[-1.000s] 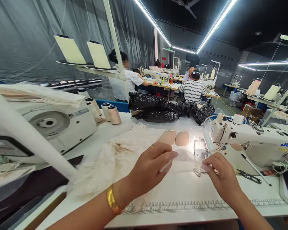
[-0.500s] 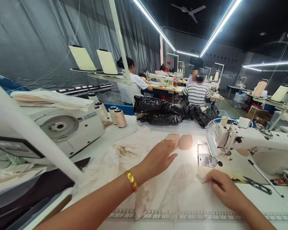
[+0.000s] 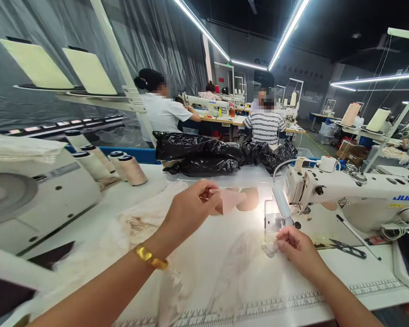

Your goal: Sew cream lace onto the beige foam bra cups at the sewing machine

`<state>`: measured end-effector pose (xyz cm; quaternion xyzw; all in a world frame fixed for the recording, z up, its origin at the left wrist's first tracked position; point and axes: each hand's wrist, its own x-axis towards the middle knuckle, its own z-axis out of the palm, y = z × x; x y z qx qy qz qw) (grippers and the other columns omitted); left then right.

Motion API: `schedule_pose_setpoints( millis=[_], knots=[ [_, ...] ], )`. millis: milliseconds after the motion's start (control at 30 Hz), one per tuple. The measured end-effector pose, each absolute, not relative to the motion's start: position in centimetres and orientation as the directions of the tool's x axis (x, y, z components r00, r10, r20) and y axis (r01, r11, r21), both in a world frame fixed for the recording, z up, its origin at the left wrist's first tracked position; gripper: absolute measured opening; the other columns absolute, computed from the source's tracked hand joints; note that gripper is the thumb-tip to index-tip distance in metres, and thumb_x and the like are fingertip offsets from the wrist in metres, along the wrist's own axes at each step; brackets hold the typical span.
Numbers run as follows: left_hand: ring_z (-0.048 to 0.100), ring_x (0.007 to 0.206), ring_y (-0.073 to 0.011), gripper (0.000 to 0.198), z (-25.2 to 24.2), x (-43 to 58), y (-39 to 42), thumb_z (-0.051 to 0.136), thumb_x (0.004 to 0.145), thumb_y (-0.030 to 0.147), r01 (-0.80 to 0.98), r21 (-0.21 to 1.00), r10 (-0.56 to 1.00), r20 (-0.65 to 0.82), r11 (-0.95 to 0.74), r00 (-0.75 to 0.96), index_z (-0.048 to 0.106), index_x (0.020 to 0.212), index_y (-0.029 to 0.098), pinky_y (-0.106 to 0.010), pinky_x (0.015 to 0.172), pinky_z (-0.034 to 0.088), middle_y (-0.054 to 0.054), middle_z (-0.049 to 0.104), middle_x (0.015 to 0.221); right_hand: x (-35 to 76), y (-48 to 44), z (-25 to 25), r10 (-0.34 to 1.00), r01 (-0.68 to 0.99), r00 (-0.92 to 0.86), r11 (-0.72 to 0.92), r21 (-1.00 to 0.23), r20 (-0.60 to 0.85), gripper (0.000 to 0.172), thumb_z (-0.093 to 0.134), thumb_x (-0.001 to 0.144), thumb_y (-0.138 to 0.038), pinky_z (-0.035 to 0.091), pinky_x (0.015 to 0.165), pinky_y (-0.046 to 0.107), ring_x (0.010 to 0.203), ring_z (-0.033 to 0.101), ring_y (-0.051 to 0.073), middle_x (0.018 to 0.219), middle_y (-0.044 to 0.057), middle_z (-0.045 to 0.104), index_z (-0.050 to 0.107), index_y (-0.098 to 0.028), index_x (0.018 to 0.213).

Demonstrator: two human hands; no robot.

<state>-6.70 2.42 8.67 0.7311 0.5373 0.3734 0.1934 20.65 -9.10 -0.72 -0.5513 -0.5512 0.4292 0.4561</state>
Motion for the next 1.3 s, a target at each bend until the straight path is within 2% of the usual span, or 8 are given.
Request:
schedule_pose_setpoints(
  millis=[100,267,533,633,833,933,1133,1300],
  knots=[
    [0.059,0.064,-0.0177,0.022,8.8,-4.6,-0.6,0.059,0.075,0.042,0.422,0.875,0.938,0.093,-0.237,0.335,0.057,0.081,0.021,-0.026,0.059,0.043,0.003,0.062,0.067,20.8,-9.2,-0.1,1.0,0.201,0.019,0.01,-0.98,0.014,0.045,0.055,0.095,-0.066,0.045,0.059,0.027,0.061,0.053,0.014,0.085,0.001,0.067,0.067,-0.023,0.096],
    [0.055,0.063,-0.0173,0.01,6.3,-1.3,-2.5,0.052,0.077,0.03,0.522,0.8,0.883,0.022,-0.297,0.47,0.054,0.074,0.021,-0.027,0.057,0.036,0.003,0.056,0.064,20.6,-9.6,0.1,0.999,0.197,-0.001,0.043,-0.979,0.044,0.049,0.061,0.091,-0.069,0.046,0.064,0.027,0.067,0.057,0.015,0.08,0.0,0.066,0.068,-0.021,0.1],
    [0.062,0.111,-0.0266,0.051,8.3,0.1,0.1,0.081,0.069,0.037,0.344,0.694,0.39,-0.099,-0.633,0.916,0.061,0.113,0.023,-0.029,0.085,0.048,-0.003,0.067,0.121,19.3,-11.3,1.5,0.976,0.339,-0.066,0.218,-0.915,0.207,0.015,0.065,0.095,-0.03,0.053,0.074,0.03,0.081,0.069,0.019,0.086,0.001,0.074,0.065,-0.025,0.109],
    [0.056,0.074,-0.0166,0.019,8.9,-0.4,0.8,0.069,0.076,0.027,0.367,0.653,0.392,-0.115,-0.663,0.913,0.053,0.081,0.021,-0.024,0.061,0.038,0.004,0.059,0.079,19.3,-11.7,3.2,0.85,0.602,-0.051,0.446,-0.663,0.525,0.016,0.058,0.099,-0.022,0.053,0.068,0.029,0.072,0.066,0.017,0.086,0.002,0.074,0.064,-0.026,0.113],
    [0.039,0.059,-0.0158,0.02,8.3,-3.9,0.2,0.047,0.091,0.011,0.342,0.152,0.37,0.509,-0.927,0.777,0.045,0.073,0.021,-0.03,0.059,0.03,0.003,0.048,0.064,18.5,-10.1,4.3,0.446,0.786,-0.276,0.615,-0.068,0.851,0.041,0.053,0.098,-0.003,0.054,0.064,0.03,0.073,0.07,0.018,0.092,0.005,0.078,0.053,-0.024,0.133],
    [0.048,0.067,-0.0195,0.019,7.0,-4.9,-0.9,0.049,0.095,0.01,0.343,-0.109,0.238,0.528,-0.933,0.815,0.051,0.079,0.021,-0.033,0.066,0.036,-0.001,0.057,0.073,19.2,-8.2,2.5,0.347,0.705,-0.476,0.7,0.114,0.808,0.042,0.054,0.097,-0.002,0.056,0.071,0.03,0.08,0.071,0.017,0.097,0.007,0.078,0.052,-0.019,0.135],
    [0.055,0.076,-0.0194,0.023,4.0,-2.1,-0.4,0.061,0.085,0.0,0.203,-0.096,0.166,0.298,-0.974,0.94,0.051,0.079,0.02,-0.034,0.075,0.042,0.0,0.062,0.081,22.8,-5.5,-0.7,0.496,0.641,-0.694,0.755,0.136,0.522,0.018,0.049,0.103,-0.011,0.043,0.058,0.025,0.064,0.058,0.014,0.077,-0.002,0.067,0.063,-0.021,0.098],
    [0.045,0.062,-0.0181,0.025,1.6,0.3,1.3,0.063,0.075,0.001,0.22,-0.141,0.18,0.252,-0.965,0.951,0.047,0.07,0.02,-0.034,0.054,0.031,-0.001,0.058,0.076,24.4,-5.6,-0.7,0.553,0.666,-0.658,0.744,0.053,0.511,0.023,0.05,0.1,-0.007,0.048,0.074,0.027,0.093,0.063,0.019,0.106,0.004,0.073,0.064,-0.022,0.112]
  ],
)
